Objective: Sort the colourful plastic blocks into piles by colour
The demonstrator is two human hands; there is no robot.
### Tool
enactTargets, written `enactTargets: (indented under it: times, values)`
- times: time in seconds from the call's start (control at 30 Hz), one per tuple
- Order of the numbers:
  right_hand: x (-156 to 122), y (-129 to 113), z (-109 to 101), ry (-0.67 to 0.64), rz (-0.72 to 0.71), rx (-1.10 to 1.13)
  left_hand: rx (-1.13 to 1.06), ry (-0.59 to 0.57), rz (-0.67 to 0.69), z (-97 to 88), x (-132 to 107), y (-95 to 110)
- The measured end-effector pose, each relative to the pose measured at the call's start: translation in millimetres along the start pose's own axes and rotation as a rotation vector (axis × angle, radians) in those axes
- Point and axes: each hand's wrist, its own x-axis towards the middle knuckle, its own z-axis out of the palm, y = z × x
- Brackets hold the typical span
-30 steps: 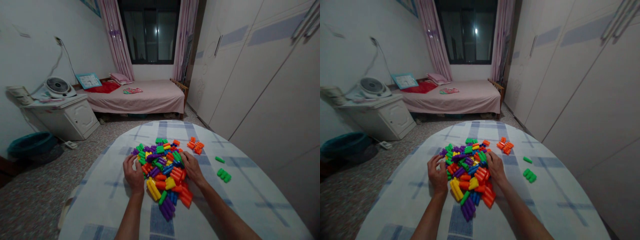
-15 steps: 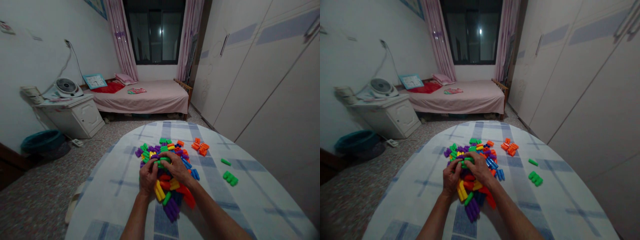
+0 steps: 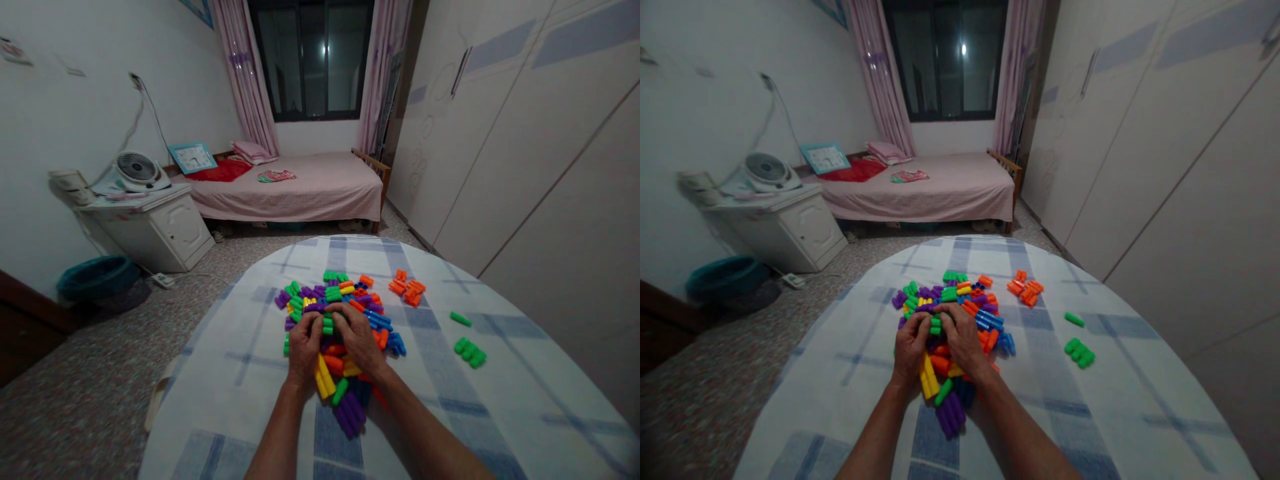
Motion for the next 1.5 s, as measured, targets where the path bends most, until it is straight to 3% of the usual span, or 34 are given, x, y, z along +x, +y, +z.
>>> enactTargets:
  times: [0.13,0.3,0.37,0.43,0.53,0.6,0.7,0.83,0.93,1.0,1.07,1.2,1.3,1.37,1.5]
  values:
    - [2,1,-5,0.039,-0.055,-0.052,-0.018,0.021,0.01,-3.4,1,0]
    - [19,2,-51,0.342,0.074,-0.123,-0.131,0.26,-0.071,-14.3,8,-6]
    - [21,-2,-63,0.275,0.112,-0.13,-0.16,0.245,-0.076,-13.8,10,-8]
    - [20,-8,-63,0.103,0.095,-0.117,-0.185,0.208,-0.067,-10.9,9,-8]
    - [13,-13,-47,-0.112,0.062,-0.086,-0.231,0.191,-0.076,-6.4,8,-7]
    - [9,-14,-35,-0.182,0.061,-0.087,-0.263,0.177,-0.106,-4.9,7,-5]
    - [5,-12,-23,-0.22,0.055,-0.106,-0.289,0.153,-0.157,-3.8,6,-3]
    - [2,-13,-17,-0.174,0.086,-0.133,-0.303,0.098,-0.193,-3.0,5,-5]
    - [2,-18,-24,-0.093,0.116,-0.142,-0.216,0.043,-0.097,-5.0,5,-8]
    - [2,-18,-38,-0.02,0.137,-0.156,-0.093,0.107,0.038,-8.6,6,-11]
    - [1,-14,-64,0.069,0.167,-0.199,0.045,0.28,0.15,-13.5,9,-13]
    - [-15,17,-137,0.296,0.268,-0.446,0.285,0.585,0.212,-22.0,15,-21]
    - [-36,50,-189,0.423,0.337,-0.658,0.41,0.636,0.139,-24.2,19,-29]
    - [-50,70,-212,0.464,0.412,-0.781,0.446,0.613,0.077,-24.4,20,-33]
    - [-68,99,-230,0.469,0.487,-0.85,0.394,0.58,-0.015,-25.0,21,-36]
